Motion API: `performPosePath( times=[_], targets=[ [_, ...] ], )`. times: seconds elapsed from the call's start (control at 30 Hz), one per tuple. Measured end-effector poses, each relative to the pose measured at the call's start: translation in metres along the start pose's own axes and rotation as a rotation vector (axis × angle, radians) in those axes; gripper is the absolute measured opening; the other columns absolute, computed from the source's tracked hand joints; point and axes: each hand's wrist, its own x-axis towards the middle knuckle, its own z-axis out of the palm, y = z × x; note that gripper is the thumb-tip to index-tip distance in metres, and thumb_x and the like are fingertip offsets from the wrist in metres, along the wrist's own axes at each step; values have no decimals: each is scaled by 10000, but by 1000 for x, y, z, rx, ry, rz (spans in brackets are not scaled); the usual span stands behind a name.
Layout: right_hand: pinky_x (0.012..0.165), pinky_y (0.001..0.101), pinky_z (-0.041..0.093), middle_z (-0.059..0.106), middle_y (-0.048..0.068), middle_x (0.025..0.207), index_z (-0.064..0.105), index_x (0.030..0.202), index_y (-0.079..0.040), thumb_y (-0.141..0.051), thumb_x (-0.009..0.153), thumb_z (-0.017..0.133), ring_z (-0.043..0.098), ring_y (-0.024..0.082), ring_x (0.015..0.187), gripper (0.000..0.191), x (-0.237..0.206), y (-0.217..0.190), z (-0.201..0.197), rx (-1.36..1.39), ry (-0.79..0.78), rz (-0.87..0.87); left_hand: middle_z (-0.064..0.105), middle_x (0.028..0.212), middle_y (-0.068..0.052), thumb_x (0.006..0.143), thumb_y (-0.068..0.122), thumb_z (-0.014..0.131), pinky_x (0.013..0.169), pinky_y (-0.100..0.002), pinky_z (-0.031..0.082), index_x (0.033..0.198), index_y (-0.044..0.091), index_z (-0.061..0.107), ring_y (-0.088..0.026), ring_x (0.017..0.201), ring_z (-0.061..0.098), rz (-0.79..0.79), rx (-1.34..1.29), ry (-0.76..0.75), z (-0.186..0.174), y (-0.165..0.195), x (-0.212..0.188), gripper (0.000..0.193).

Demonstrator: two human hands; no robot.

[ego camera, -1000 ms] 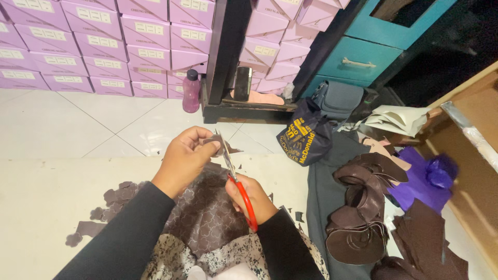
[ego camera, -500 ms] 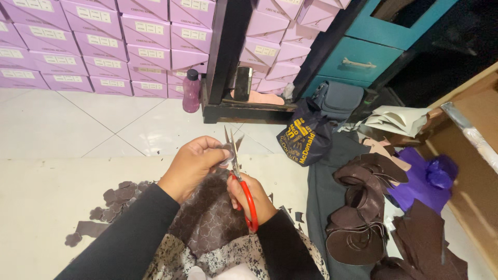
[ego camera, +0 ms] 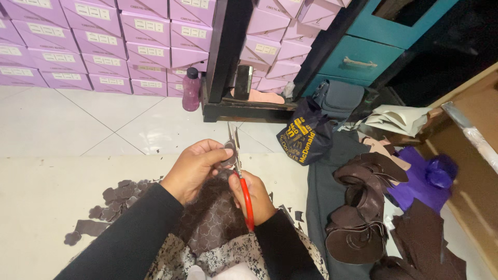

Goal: The person sits on the floor and uses red-handled scissors to cut small cloud-shaped pieces from a brown patterned fabric. The cut pieces are placed on the floor to the left as the person continues cutting along the fabric strip.

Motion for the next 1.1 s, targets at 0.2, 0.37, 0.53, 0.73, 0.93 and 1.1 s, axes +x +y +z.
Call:
performPosePath(
  times=[0.2, 0.37, 0.53, 0.73, 0.93, 1.1],
  targets=[
    [474, 239, 366, 455, -50, 645, 559, 883, -69, -483, 1025, 551, 436, 59, 517, 438, 5, 7, -6, -4, -19, 16, 681, 770, 22, 883, 135, 734, 583, -202, 426, 890, 86, 666, -44, 661, 561, 5, 26, 21, -4, -2, 8, 85],
    [473, 241, 357, 455, -43, 626, 553, 879, -73, -490, 1012, 552, 434, 65, 516, 437, 6, 13, -9, -52, -2, 56, 699, 804, 11, 897, 140, 708, 603, -206, 443, 938, 81, 692, -49, 673, 571, 25, 14, 29, -5, -7, 10, 73],
    [561, 239, 420, 488, -39, 716, 558, 951, -72, -466, 1047, 511, 483, 68, 609, 408, 18, 34, -22, 21, -117, -24, 727, 856, 7, 910, 153, 698, 686, -206, 489, 973, 27, 724, -47, 739, 613, 118, 131, 28, -11, -27, 32, 143],
    [545, 244, 405, 482, -31, 707, 545, 925, -65, -447, 1046, 521, 464, 79, 590, 402, 32, 55, -30, 19, -119, -21, 721, 854, -1, 916, 132, 711, 702, -224, 486, 965, 5, 735, -63, 753, 602, 170, 194, 36, -20, -48, 57, 139],
    [506, 247, 361, 455, -34, 659, 534, 881, -68, -481, 1036, 534, 426, 78, 552, 441, 31, 47, -29, 27, -88, -1, 741, 859, -8, 916, 123, 686, 711, -222, 511, 964, 4, 731, -65, 757, 636, 177, 180, 49, -15, -41, 54, 136],
    [505, 250, 369, 458, -27, 637, 532, 866, -71, -480, 1036, 530, 435, 84, 543, 442, 27, 42, -28, -17, -66, 8, 738, 860, -14, 920, 126, 682, 704, -226, 504, 967, 7, 735, -69, 755, 631, 167, 182, 47, -12, -38, 50, 139]
  ],
)
